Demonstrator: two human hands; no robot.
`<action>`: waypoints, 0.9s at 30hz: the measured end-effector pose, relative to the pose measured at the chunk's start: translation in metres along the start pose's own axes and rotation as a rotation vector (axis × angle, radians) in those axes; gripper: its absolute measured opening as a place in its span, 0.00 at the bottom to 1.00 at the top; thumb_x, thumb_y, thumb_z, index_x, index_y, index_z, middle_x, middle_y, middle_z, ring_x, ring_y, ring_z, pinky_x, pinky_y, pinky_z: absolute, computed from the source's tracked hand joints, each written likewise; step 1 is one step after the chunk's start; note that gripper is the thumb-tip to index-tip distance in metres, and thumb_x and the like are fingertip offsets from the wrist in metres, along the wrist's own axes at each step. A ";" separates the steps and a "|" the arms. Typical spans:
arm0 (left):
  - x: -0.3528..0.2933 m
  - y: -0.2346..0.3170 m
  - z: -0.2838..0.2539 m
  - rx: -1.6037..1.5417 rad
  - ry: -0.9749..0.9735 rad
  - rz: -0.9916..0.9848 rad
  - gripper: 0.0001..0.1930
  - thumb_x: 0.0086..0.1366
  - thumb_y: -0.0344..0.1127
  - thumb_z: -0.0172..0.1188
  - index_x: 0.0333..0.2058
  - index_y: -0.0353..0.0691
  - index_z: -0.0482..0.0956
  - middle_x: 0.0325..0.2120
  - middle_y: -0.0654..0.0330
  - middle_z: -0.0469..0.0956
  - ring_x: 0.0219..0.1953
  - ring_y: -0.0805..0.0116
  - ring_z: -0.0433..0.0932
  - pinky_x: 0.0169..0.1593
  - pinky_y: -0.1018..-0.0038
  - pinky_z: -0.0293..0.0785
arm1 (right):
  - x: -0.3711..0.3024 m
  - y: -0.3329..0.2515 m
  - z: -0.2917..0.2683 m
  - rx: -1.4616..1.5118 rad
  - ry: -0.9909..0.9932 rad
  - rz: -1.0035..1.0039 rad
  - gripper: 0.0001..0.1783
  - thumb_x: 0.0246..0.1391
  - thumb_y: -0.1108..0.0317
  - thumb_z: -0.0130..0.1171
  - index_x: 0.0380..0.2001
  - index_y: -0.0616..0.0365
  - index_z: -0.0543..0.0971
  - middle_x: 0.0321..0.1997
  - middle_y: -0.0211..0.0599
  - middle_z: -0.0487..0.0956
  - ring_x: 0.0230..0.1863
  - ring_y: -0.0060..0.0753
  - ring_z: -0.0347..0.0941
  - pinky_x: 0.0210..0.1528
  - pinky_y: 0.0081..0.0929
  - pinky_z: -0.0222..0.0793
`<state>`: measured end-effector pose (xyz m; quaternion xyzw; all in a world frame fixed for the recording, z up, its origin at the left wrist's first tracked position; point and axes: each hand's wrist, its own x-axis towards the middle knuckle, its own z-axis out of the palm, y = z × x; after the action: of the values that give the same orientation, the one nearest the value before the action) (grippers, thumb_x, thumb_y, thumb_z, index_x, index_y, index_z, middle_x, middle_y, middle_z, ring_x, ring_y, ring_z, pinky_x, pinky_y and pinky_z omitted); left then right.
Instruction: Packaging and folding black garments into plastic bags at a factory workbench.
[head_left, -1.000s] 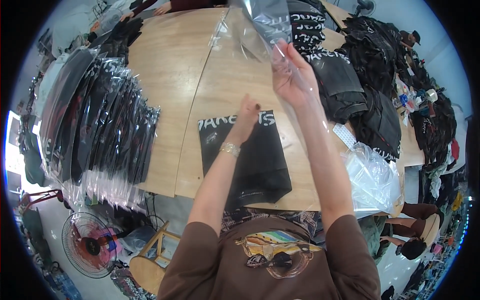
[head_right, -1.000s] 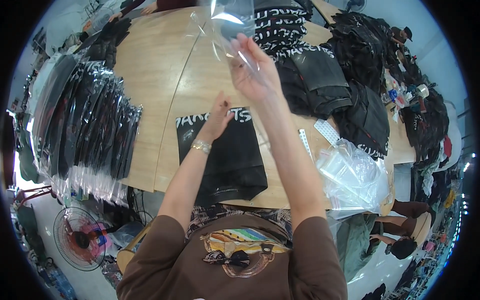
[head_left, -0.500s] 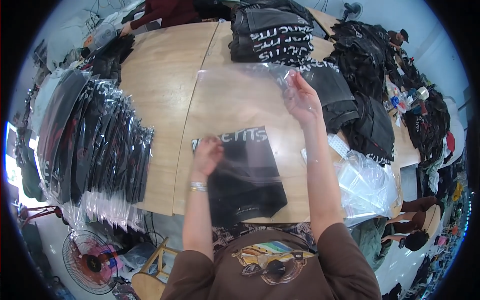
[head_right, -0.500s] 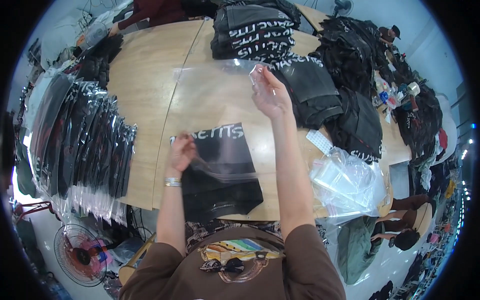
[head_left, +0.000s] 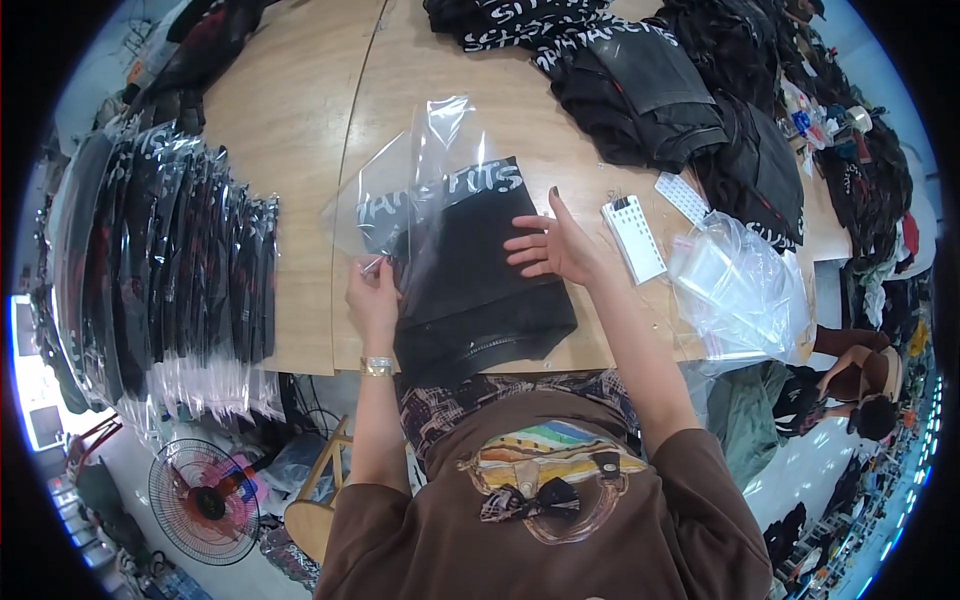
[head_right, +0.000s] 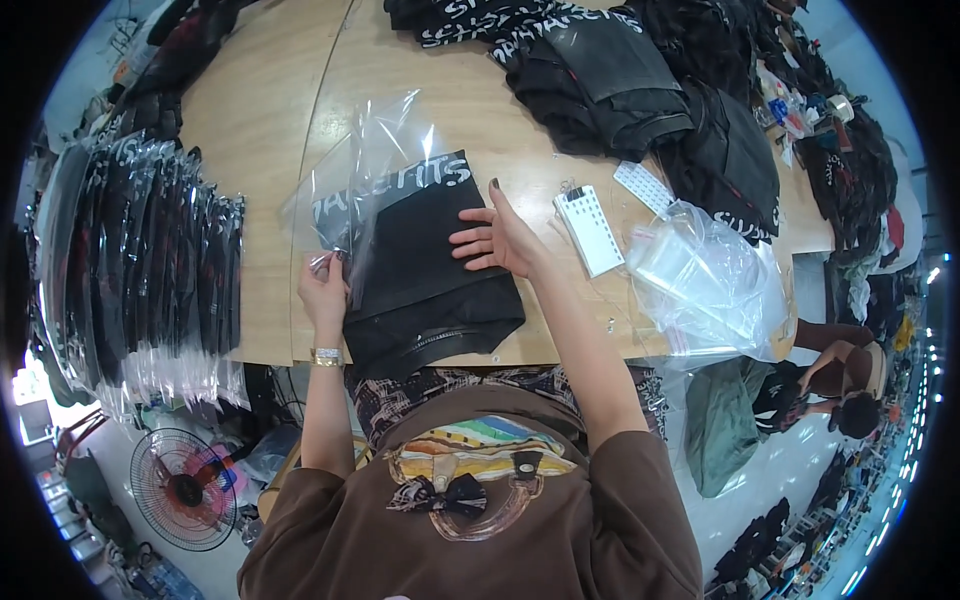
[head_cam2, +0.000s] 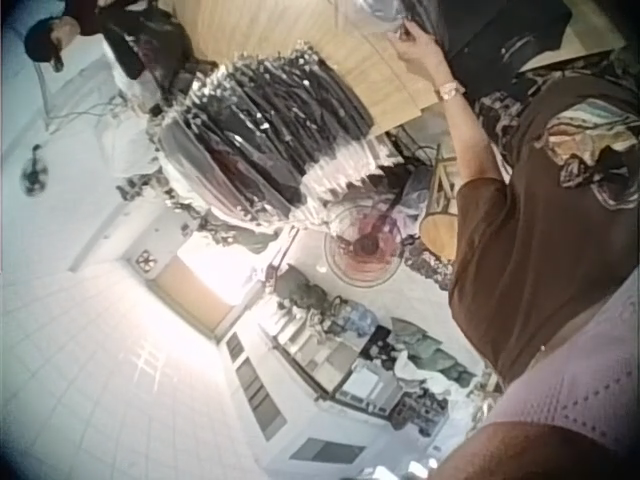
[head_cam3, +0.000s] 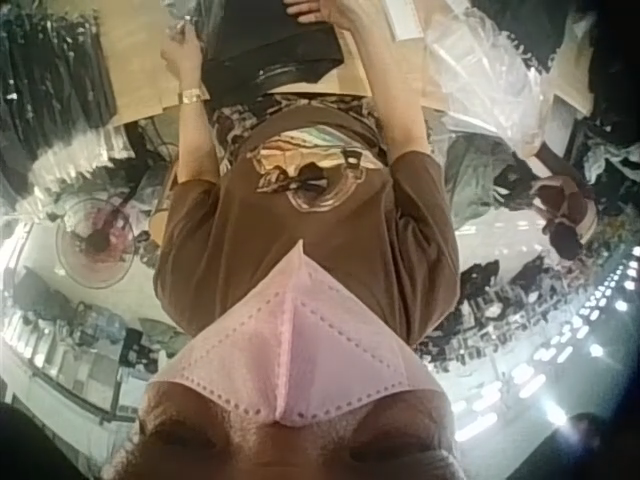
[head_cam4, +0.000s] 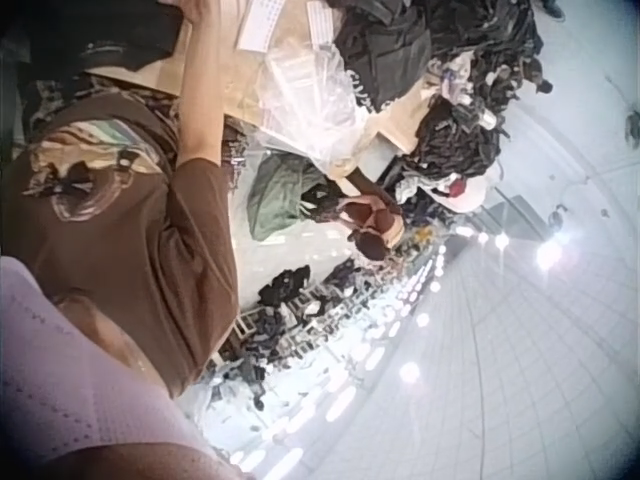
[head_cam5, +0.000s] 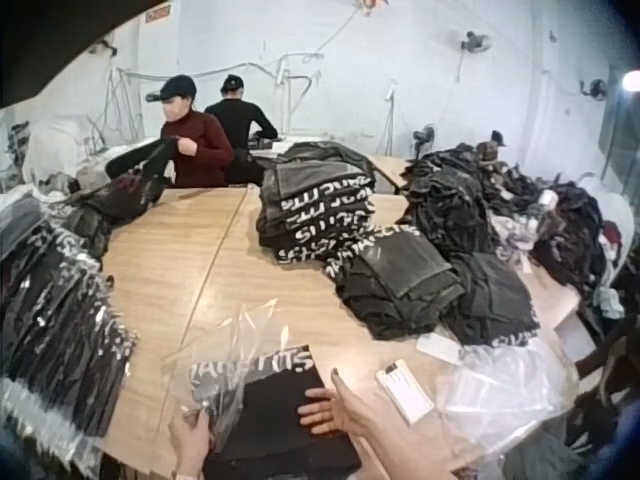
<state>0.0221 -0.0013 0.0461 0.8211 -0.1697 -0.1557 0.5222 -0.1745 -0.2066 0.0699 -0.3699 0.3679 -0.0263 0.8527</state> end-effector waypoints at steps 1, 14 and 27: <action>-0.006 0.000 0.001 0.005 0.000 0.004 0.05 0.58 0.29 0.57 0.31 0.36 0.72 0.23 0.60 0.77 0.20 0.75 0.75 0.22 0.78 0.69 | -0.001 0.000 0.004 0.060 -0.007 -0.021 0.48 0.49 0.26 0.27 0.53 0.60 0.62 0.41 0.50 0.75 0.40 0.42 0.74 0.38 0.37 0.72; 0.005 -0.001 -0.022 0.541 0.069 0.948 0.05 0.56 0.29 0.58 0.32 0.39 0.73 0.24 0.56 0.75 0.19 0.61 0.73 0.22 0.69 0.68 | 0.027 -0.051 0.019 -0.004 0.117 -0.004 0.34 0.49 0.52 0.58 0.50 0.67 0.63 0.43 0.53 0.71 0.40 0.50 0.72 0.45 0.49 0.68; -0.021 0.054 -0.012 0.789 0.542 0.590 0.28 0.49 0.38 0.65 0.49 0.41 0.68 0.50 0.49 0.66 0.57 0.48 0.58 0.58 0.60 0.56 | -0.007 0.024 0.000 -0.215 0.215 -0.074 0.09 0.50 0.68 0.58 0.32 0.62 0.74 0.28 0.35 0.77 0.25 0.25 0.76 0.25 0.20 0.75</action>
<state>0.0017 -0.0041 0.1019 0.8826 -0.2974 0.2887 0.2219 -0.1852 -0.1871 0.0587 -0.4676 0.4437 -0.0577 0.7623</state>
